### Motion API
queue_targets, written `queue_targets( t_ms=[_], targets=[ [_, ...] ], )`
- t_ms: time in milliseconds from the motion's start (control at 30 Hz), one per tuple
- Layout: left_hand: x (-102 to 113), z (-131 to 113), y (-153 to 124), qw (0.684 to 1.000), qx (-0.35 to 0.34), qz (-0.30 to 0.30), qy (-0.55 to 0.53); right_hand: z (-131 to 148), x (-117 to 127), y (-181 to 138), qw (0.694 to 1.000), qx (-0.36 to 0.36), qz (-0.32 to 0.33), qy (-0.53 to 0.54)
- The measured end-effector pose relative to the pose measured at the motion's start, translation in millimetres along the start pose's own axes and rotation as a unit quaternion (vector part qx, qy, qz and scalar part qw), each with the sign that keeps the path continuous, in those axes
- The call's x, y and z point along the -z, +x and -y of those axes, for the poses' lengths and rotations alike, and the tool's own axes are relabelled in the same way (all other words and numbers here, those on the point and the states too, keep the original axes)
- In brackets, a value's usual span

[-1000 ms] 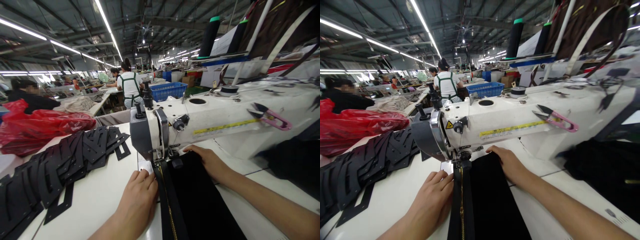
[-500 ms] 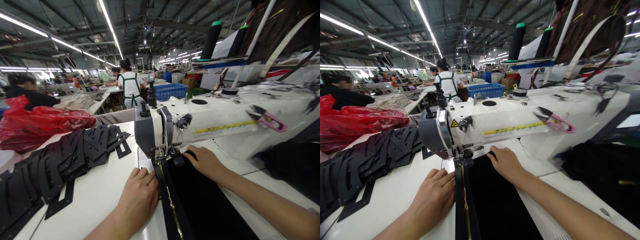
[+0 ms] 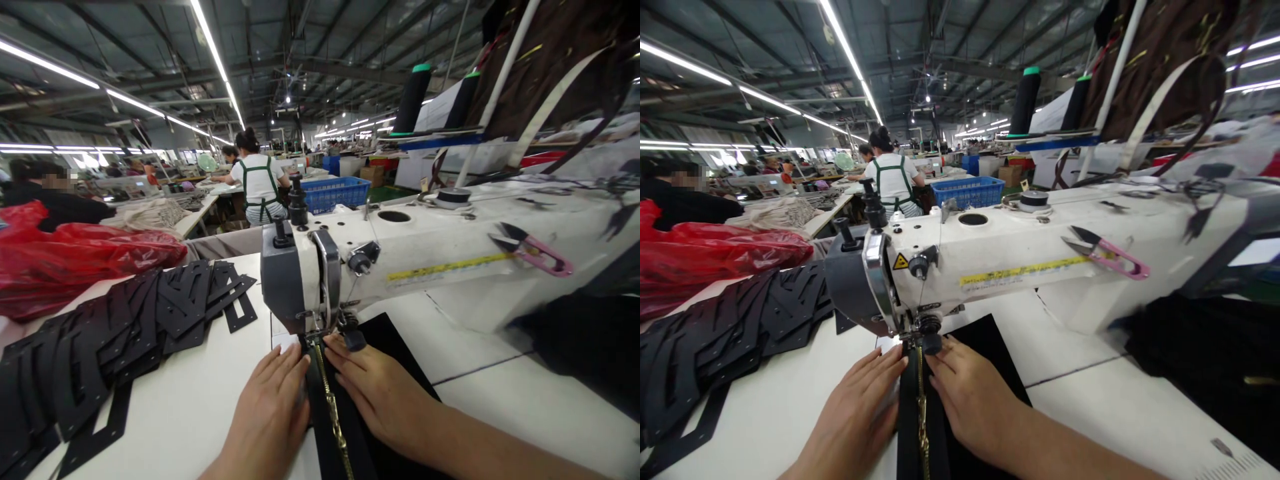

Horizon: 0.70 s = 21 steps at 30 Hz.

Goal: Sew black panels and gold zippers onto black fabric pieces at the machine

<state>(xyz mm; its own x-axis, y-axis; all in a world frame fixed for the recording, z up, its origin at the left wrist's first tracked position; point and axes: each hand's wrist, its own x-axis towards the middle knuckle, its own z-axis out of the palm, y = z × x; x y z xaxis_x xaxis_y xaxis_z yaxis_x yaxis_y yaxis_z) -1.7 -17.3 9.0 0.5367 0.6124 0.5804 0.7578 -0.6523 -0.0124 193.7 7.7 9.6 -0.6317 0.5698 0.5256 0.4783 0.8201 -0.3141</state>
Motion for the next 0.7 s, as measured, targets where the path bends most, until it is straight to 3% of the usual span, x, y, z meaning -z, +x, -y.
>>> queue_targets(
  t_ms=[433,700],
  targets=[
    [1,14,7,0.994,-0.102,0.048,0.001,2,1,4,0.999,0.006,0.009,-0.045],
    [1,10,7,0.994,-0.090,0.055,-0.004,3,5,3,0.999,0.014,0.012,-0.049]
  ],
)
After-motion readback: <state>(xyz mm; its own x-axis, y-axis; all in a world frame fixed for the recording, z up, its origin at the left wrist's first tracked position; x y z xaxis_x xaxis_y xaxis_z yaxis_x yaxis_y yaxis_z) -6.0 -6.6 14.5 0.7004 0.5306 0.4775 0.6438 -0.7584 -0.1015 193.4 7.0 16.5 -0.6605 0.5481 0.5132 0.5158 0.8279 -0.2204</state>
